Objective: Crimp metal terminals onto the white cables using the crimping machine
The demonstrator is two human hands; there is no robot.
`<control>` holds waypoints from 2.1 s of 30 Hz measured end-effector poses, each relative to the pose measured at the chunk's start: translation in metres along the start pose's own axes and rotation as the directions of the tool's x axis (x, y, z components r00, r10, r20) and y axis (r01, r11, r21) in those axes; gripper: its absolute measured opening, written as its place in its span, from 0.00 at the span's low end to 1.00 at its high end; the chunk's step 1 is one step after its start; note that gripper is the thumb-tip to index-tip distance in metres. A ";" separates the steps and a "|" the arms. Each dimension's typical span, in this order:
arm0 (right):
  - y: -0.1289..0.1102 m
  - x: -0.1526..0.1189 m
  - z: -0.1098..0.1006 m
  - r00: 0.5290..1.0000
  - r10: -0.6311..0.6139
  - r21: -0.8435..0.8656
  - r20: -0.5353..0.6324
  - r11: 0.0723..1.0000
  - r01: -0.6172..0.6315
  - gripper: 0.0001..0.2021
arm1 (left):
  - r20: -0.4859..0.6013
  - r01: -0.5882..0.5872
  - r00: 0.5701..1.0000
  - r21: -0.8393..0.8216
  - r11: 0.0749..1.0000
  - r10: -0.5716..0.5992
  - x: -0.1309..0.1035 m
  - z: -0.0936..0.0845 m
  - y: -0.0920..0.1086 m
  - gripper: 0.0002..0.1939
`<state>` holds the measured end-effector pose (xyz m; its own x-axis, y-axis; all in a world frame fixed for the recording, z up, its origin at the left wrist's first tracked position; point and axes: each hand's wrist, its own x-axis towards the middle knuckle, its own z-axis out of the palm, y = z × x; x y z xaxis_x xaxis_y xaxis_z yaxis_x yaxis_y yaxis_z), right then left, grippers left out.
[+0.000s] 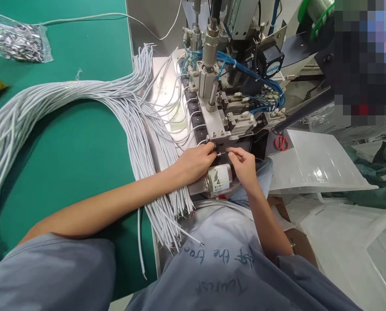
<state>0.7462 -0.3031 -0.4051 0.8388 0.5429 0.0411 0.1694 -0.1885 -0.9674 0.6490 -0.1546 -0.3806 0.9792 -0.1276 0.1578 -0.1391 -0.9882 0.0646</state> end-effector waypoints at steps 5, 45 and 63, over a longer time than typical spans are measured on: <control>0.017 0.006 0.002 0.994 0.088 0.050 0.067 0.995 -0.092 0.08 | 0.188 0.011 0.982 -0.057 0.998 0.000 0.006 0.002 -0.004 0.15; 0.033 0.028 0.007 0.960 0.075 -0.026 0.270 0.997 -0.071 0.12 | 0.145 -0.029 0.989 0.165 0.986 0.005 -0.006 -0.022 -0.002 0.09; -0.010 -0.097 0.057 0.930 0.025 -0.274 0.368 0.958 0.083 0.13 | 0.066 0.217 0.973 0.060 0.974 -0.221 0.000 -0.018 0.003 0.14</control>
<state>0.6337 -0.3067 -0.4135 0.5936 0.8010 -0.0775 0.3735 -0.3595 -0.8551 0.6455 -0.1561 -0.3626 0.9933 0.0884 0.0746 0.0858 -0.9956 0.0384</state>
